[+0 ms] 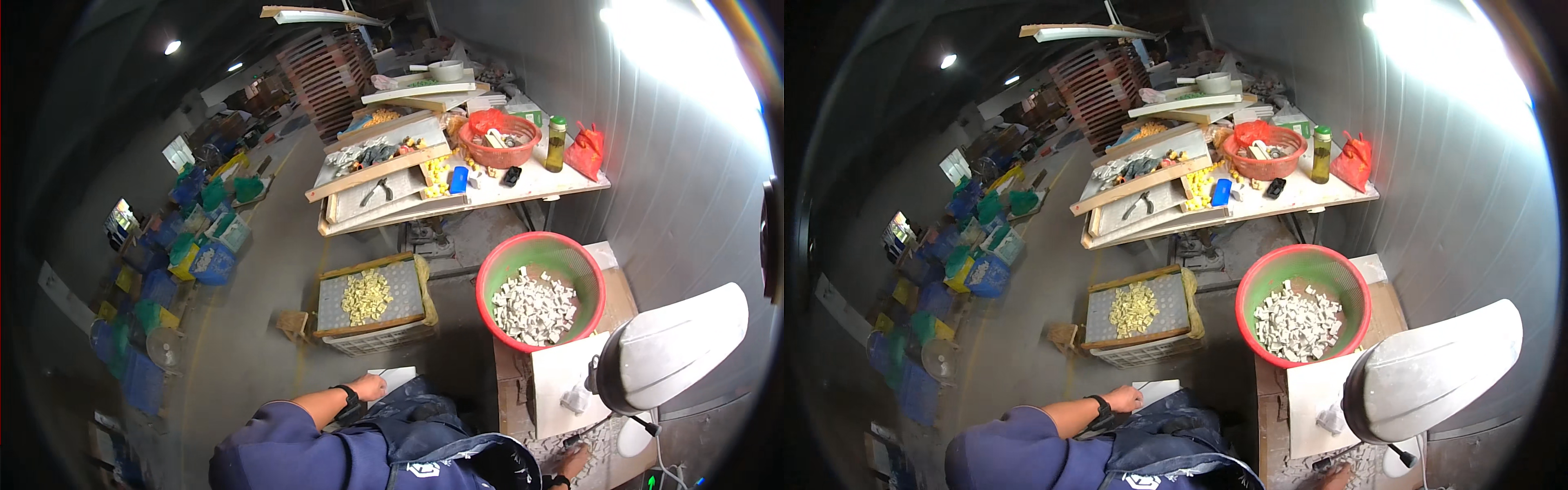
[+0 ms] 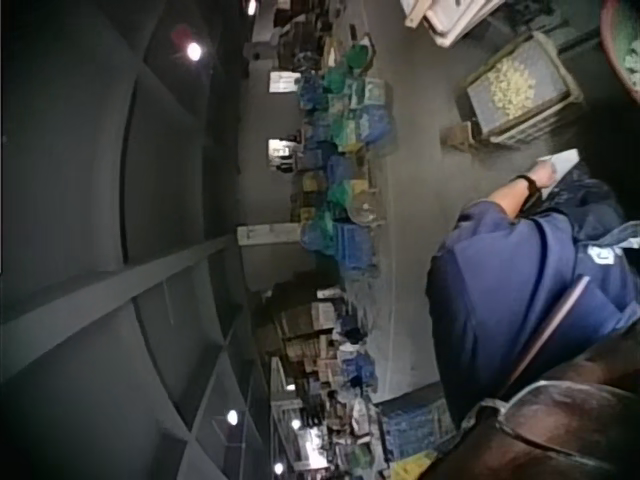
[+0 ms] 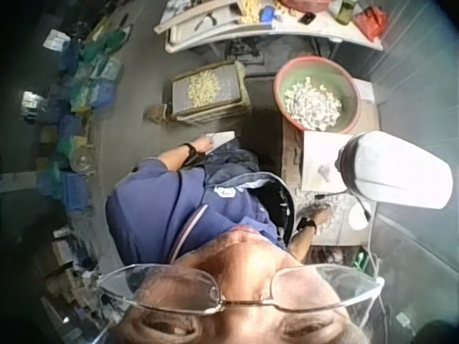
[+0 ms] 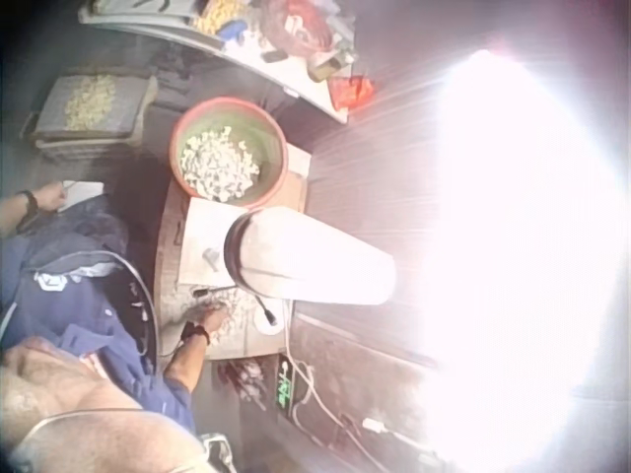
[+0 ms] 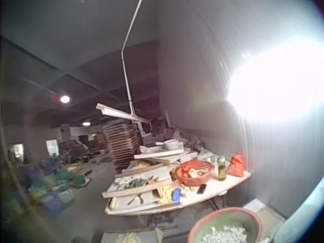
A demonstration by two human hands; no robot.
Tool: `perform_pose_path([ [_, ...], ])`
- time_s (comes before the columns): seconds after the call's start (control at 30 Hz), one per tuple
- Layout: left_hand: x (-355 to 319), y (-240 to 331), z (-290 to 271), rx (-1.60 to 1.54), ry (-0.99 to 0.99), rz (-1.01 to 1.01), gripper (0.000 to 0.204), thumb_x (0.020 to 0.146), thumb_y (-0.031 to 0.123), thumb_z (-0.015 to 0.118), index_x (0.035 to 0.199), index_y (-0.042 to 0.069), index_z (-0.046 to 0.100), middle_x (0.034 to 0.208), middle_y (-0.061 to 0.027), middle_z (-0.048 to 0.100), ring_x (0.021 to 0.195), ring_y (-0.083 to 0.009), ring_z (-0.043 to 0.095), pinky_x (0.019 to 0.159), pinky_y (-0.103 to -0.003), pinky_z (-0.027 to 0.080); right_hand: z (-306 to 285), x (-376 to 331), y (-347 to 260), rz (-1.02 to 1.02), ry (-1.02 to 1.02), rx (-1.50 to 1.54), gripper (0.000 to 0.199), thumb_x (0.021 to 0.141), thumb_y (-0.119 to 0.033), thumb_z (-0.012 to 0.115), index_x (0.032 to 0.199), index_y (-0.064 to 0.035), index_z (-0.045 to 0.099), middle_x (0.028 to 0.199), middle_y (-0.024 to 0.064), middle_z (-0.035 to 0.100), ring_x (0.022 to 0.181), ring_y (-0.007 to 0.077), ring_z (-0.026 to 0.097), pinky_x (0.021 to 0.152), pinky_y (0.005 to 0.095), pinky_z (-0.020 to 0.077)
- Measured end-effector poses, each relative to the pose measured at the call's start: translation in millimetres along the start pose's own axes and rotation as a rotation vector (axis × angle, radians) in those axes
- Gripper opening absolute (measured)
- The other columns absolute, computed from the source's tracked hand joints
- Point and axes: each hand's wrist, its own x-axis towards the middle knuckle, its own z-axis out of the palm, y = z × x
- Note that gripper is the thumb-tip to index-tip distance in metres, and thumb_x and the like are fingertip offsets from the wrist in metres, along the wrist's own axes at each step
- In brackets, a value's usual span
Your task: Use an industrial machine to process small white pieces of plastic or rubber material.
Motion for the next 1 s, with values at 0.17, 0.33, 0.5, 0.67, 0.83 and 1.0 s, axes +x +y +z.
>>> perform_pose_path([
  [0.17, 6, 6, 4, -0.051, 0.023, 0.011, 0.025, 0.086, 0.027, 0.061, 0.097, 0.008, 0.073, 0.096, -0.0194, 0.071, 0.095, -0.0398, 0.067, 0.085, -0.048, 0.052, 15, 6, 30, -0.062, -0.086, -0.013, 0.023, 0.093, -0.019, 0.052, 0.088, 0.0022, 0.061, 0.080, 0.0245, 0.062, 0.081, 0.0443, 0.060, 0.073, 0.0492, 0.0460],
  [0.33, -11, -2, 18, -0.007, 0.107, -0.029, 0.027, 0.085, 0.029, 0.059, 0.093, 0.007, 0.073, 0.094, -0.0210, 0.071, 0.093, -0.0414, 0.067, 0.085, -0.050, 0.052, -27, 8, -53, -0.233, -0.093, 0.249, 0.022, 0.094, -0.011, 0.045, 0.089, 0.0015, 0.062, 0.080, 0.0240, 0.063, 0.080, 0.0404, 0.060, 0.074, 0.0467, 0.0455],
  [0.5, 28, 30, -14, -0.081, 0.180, 0.002, 0.026, 0.085, 0.023, 0.057, 0.088, 0.003, 0.072, 0.092, -0.0248, 0.070, 0.092, -0.0440, 0.067, 0.081, -0.052, 0.054, 6, 84, 5, -0.438, -0.133, 0.043, 0.015, 0.091, -0.005, 0.054, 0.102, 0.0015, 0.063, 0.095, 0.0209, 0.065, 0.091, 0.0338, 0.063, 0.082, 0.0417, 0.0490],
  [0.67, 37, 88, -41, -0.381, 0.349, 0.115, 0.024, 0.086, 0.023, 0.059, 0.092, 0.005, 0.073, 0.093, -0.0197, 0.072, 0.093, -0.0398, 0.069, 0.083, -0.049, 0.054, -21, 165, -104, -0.667, -0.278, 0.142, 0.016, 0.092, -0.005, 0.054, 0.103, 0.0016, 0.062, 0.096, 0.0204, 0.065, 0.092, 0.0331, 0.063, 0.083, 0.0412, 0.0490],
  [0.83, 34, 132, -60, -0.457, 0.344, 0.242, 0.019, 0.088, 0.019, 0.061, 0.093, 0.004, 0.071, 0.088, -0.0171, 0.072, 0.088, -0.0360, 0.070, 0.078, -0.045, 0.054, -29, 200, -162, -0.730, -0.383, 0.256, 0.016, 0.092, -0.006, 0.054, 0.104, 0.0017, 0.062, 0.098, 0.0200, 0.065, 0.093, 0.0324, 0.063, 0.083, 0.0408, 0.0491],
  [1.0, 44, 159, -72, -0.461, 0.323, 0.334, 0.019, 0.087, 0.018, 0.060, 0.093, 0.004, 0.072, 0.093, -0.0165, 0.073, 0.092, -0.0356, 0.070, 0.083, -0.045, 0.054, -66, 191, -127, -0.612, -0.422, 0.356, 0.017, 0.092, -0.006, 0.055, 0.106, 0.0018, 0.061, 0.099, 0.0195, 0.064, 0.094, 0.0317, 0.063, 0.084, 0.0403, 0.0491],
])
